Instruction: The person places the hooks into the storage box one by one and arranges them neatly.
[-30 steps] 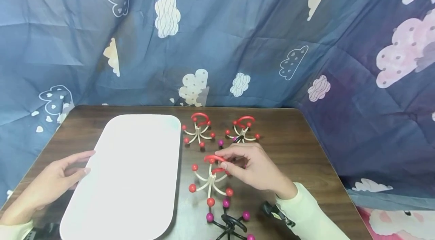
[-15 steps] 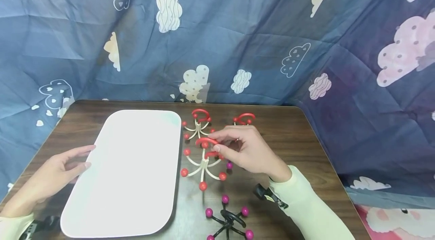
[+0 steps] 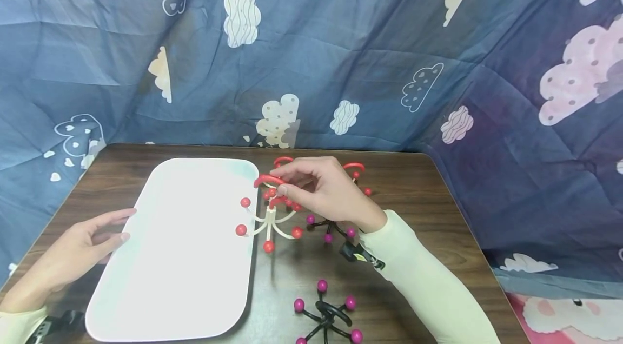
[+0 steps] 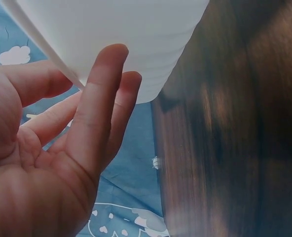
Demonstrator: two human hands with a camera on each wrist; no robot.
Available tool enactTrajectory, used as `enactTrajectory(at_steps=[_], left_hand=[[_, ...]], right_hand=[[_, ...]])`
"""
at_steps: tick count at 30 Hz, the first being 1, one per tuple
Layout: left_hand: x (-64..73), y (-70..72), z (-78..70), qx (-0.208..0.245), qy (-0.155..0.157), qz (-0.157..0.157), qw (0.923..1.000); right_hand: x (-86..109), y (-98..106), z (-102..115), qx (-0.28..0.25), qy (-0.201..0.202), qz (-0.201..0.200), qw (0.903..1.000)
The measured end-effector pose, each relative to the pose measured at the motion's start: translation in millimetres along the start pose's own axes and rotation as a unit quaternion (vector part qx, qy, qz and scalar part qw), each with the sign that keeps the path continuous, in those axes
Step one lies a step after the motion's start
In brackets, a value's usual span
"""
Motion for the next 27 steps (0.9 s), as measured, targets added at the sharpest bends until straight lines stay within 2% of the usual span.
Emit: enactTrajectory(at_steps=[2,11,18,22,27], left_hand=[[-0.3,0.2,0.9,0.004,0.0,0.003,1.0],[2.2,-0.8,1.8,-0.004,0.008,0.003,1.0],[2.0,-2.9,2.1,0.001,-0.003,0.005,1.0],[0.3,-3.3,1.6,0.014,0.001,0.015,0.9998],[-1.2,-1.7,1.4,0.017,0.004,0.014,0.9998]], right_hand=[[-8.8,-3,-2,-0.016,0.0,0.0,0.9999],[-49.5,-16,-10,-0.019,0.015,0.024,0.9994],[-63.7,-28,-27,-0.015,0.002,0.033,0.9993],[-69.6,-34,-38,-0.03,-0.014,0.03,0.999],[-83.0,-44,-48,-0.05,-0.019,0.029,0.9981]])
Point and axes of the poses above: each hand's wrist, its own x-axis away from the middle knuckle, its own y-axis out of the back of the hand, z = x × y, the point moved 3 cm from there along -x, towards the middle knuckle, and after that the axes turned 15 degrees about y, right-handed, at the moved point
